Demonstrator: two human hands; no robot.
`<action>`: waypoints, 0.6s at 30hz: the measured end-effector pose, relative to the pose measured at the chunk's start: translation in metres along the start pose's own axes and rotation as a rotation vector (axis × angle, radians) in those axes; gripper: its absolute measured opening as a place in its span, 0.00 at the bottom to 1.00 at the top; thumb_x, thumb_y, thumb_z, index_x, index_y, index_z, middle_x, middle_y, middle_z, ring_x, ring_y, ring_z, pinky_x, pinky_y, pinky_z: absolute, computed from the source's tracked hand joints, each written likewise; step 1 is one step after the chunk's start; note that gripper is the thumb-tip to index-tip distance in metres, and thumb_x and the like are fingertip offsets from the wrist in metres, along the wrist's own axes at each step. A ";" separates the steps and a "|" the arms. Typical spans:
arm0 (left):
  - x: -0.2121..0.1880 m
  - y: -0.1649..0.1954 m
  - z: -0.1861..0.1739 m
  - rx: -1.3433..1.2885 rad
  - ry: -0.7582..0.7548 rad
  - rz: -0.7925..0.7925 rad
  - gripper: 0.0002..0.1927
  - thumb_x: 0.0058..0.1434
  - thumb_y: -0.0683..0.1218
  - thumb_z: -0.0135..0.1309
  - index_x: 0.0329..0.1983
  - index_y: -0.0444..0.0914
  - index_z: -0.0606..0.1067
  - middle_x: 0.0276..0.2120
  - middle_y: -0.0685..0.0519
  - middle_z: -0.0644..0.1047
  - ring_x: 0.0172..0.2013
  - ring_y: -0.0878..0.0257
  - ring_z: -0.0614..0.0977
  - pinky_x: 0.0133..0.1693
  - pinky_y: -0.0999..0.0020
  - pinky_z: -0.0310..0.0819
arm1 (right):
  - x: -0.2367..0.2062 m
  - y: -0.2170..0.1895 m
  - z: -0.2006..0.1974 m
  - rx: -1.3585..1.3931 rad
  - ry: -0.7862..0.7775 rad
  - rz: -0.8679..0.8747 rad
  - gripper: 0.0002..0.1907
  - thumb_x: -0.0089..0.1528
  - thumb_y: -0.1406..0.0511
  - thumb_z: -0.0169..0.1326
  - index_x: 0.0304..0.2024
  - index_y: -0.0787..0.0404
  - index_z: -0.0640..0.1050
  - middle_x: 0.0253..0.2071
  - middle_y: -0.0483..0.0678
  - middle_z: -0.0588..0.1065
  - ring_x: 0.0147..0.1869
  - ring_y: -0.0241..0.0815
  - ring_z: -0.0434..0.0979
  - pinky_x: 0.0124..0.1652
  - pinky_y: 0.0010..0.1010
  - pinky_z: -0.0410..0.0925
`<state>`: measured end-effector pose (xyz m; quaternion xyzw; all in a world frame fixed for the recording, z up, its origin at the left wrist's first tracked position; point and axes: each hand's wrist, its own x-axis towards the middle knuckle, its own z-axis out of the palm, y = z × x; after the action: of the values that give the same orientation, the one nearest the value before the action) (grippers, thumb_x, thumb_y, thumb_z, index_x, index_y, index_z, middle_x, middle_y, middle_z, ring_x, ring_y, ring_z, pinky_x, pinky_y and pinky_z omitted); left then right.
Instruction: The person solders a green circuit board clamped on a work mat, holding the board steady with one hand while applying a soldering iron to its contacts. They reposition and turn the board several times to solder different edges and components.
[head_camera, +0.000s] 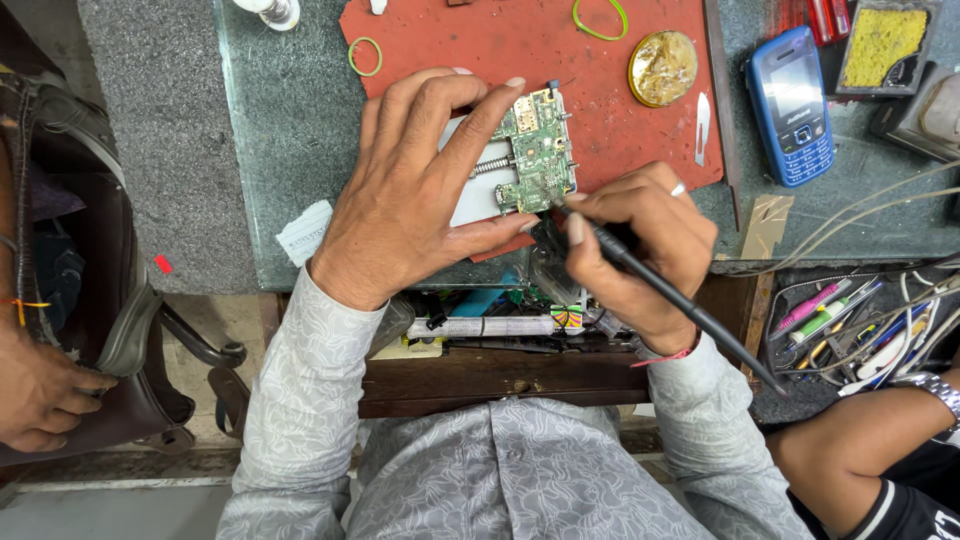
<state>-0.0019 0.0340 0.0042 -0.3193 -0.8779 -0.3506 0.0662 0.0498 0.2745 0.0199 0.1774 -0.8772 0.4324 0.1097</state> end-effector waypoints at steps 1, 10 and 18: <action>0.000 0.000 0.000 0.000 -0.002 0.000 0.50 0.56 0.59 0.74 0.75 0.38 0.63 0.59 0.47 0.66 0.64 0.49 0.67 0.66 0.51 0.61 | -0.002 0.001 0.000 -0.006 0.017 0.006 0.06 0.62 0.74 0.62 0.40 0.67 0.77 0.39 0.52 0.80 0.38 0.43 0.77 0.41 0.29 0.69; -0.009 -0.001 -0.001 0.013 0.037 0.016 0.47 0.59 0.63 0.70 0.73 0.38 0.63 0.60 0.47 0.66 0.64 0.48 0.67 0.64 0.49 0.61 | -0.010 -0.004 0.001 0.097 0.127 0.099 0.03 0.68 0.73 0.57 0.44 0.70 0.78 0.36 0.51 0.77 0.37 0.38 0.75 0.40 0.26 0.67; -0.024 -0.003 0.001 -0.004 0.106 0.030 0.49 0.57 0.66 0.67 0.74 0.41 0.60 0.62 0.48 0.67 0.64 0.48 0.67 0.65 0.49 0.61 | -0.013 -0.042 0.010 0.151 0.189 0.134 0.07 0.69 0.73 0.56 0.49 0.69 0.77 0.47 0.51 0.73 0.47 0.35 0.75 0.47 0.25 0.69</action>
<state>0.0150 0.0206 -0.0064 -0.3136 -0.8676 -0.3678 0.1171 0.0786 0.2455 0.0391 0.0848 -0.8379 0.5183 0.1489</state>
